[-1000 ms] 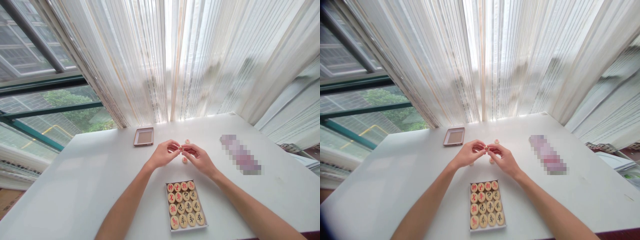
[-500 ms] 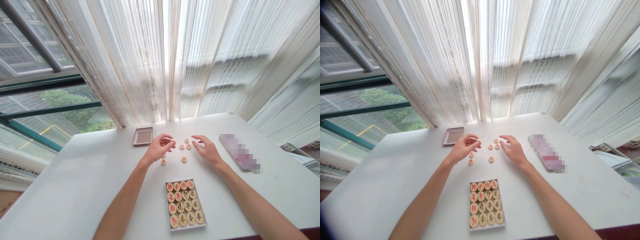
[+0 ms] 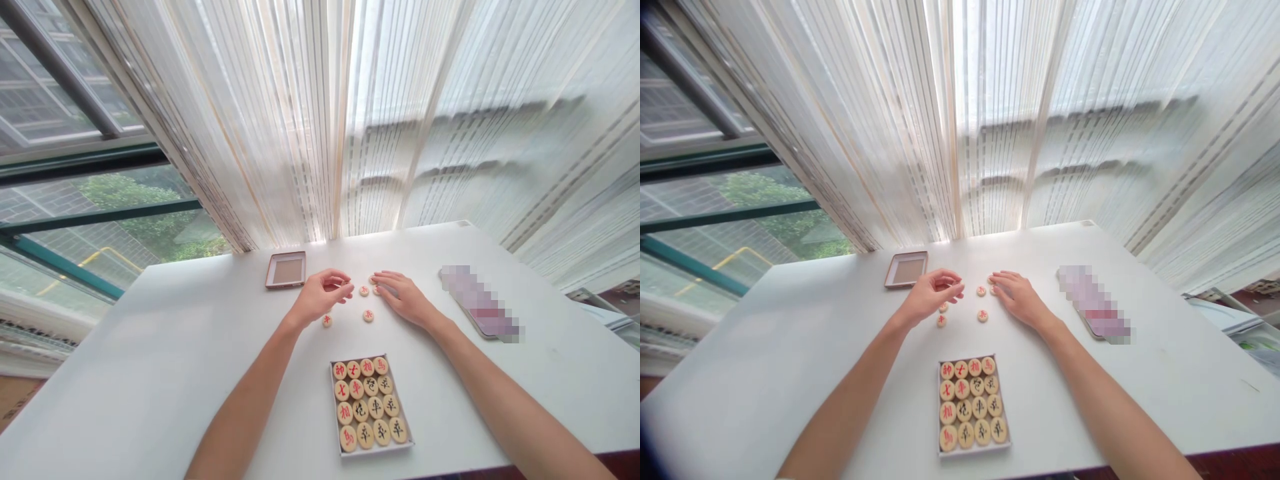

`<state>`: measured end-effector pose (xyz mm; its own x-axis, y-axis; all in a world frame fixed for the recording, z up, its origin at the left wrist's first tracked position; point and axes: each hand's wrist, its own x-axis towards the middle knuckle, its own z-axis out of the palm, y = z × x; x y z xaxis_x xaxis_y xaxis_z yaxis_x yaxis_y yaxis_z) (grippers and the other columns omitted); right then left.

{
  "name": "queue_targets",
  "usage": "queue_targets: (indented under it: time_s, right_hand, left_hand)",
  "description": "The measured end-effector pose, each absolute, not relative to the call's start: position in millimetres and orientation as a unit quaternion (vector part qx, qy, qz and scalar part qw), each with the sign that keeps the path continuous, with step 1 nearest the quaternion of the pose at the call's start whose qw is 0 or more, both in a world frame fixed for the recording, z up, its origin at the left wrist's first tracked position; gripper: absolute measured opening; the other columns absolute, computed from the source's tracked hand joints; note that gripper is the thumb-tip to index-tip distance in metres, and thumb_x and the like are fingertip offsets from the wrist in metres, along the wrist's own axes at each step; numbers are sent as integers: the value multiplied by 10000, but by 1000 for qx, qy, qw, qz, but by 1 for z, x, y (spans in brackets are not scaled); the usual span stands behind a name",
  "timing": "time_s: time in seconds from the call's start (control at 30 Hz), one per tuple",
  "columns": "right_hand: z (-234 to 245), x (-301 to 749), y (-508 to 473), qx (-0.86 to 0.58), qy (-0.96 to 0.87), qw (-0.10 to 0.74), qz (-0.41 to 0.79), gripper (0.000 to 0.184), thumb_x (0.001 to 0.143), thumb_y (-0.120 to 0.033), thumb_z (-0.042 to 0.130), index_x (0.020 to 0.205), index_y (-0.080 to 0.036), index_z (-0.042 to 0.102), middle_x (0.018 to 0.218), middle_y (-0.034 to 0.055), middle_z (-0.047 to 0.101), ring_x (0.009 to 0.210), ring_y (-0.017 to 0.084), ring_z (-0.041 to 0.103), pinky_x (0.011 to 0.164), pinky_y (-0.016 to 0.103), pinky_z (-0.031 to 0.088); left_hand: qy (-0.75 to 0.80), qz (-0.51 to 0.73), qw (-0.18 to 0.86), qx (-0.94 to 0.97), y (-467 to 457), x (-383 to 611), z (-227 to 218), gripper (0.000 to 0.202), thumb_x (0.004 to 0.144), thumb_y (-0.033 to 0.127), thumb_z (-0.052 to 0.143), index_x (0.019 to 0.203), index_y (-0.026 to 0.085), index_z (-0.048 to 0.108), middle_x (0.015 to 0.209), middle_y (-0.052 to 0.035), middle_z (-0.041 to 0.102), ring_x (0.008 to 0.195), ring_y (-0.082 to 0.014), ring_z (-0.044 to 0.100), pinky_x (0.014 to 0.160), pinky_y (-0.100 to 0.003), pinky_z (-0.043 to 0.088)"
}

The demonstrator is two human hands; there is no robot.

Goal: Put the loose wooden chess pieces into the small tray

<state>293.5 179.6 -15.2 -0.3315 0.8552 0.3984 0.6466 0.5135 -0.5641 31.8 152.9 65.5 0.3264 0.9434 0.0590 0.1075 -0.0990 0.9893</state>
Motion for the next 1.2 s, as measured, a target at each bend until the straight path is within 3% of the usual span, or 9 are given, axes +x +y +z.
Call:
queue_targets:
  time_s: [0.37, 0.67, 0.9, 1.07, 1.2]
  right_hand:
    - [-16, 293, 179, -475, -800, 336, 146, 318, 981, -334, 539, 1262, -300, 684, 1312, 51, 683, 1288, 282, 571, 1118, 490, 412]
    - [-14, 293, 178, -478, -800, 332, 146, 318, 980, -343, 538, 1263, -295, 675, 1301, 54, 686, 1279, 285, 576, 1114, 490, 419]
    - [-17, 295, 179, -480, -795, 340, 145, 320, 991, -329, 507, 1264, -298, 671, 1309, 60, 673, 1272, 282, 574, 1111, 502, 420]
    - [-12, 293, 177, -490, -778, 363, 150, 304, 999, -330, 488, 1224, -269, 684, 1266, 76, 687, 1218, 275, 600, 1075, 474, 455]
    - [-7, 292, 175, -498, -763, 386, 146, 286, 999, -338, 488, 1200, -265, 679, 1210, 76, 700, 1183, 272, 607, 1051, 459, 461]
  left_hand:
    - [419, 379, 560, 606, 154, 33, 62, 359, 848, 410, 746, 1091, 148, 705, 1062, -127, 756, 900, -226, 749, 764, -327, 619]
    - [399, 357, 576, 618, 155, 29, 59, 344, 885, 302, 714, 1178, 129, 667, 1122, -151, 729, 981, -239, 733, 841, -360, 603]
    - [407, 360, 556, 629, 152, 30, 65, 280, 848, 284, 744, 1086, 152, 678, 1034, -113, 744, 921, -212, 734, 795, -321, 600]
    - [426, 365, 537, 630, 148, 31, 74, 284, 819, 383, 771, 953, 150, 675, 894, -90, 757, 796, -194, 738, 690, -276, 593]
    - [428, 380, 547, 611, 148, 32, 75, 322, 832, 422, 757, 980, 142, 700, 946, -110, 765, 825, -214, 754, 720, -288, 599]
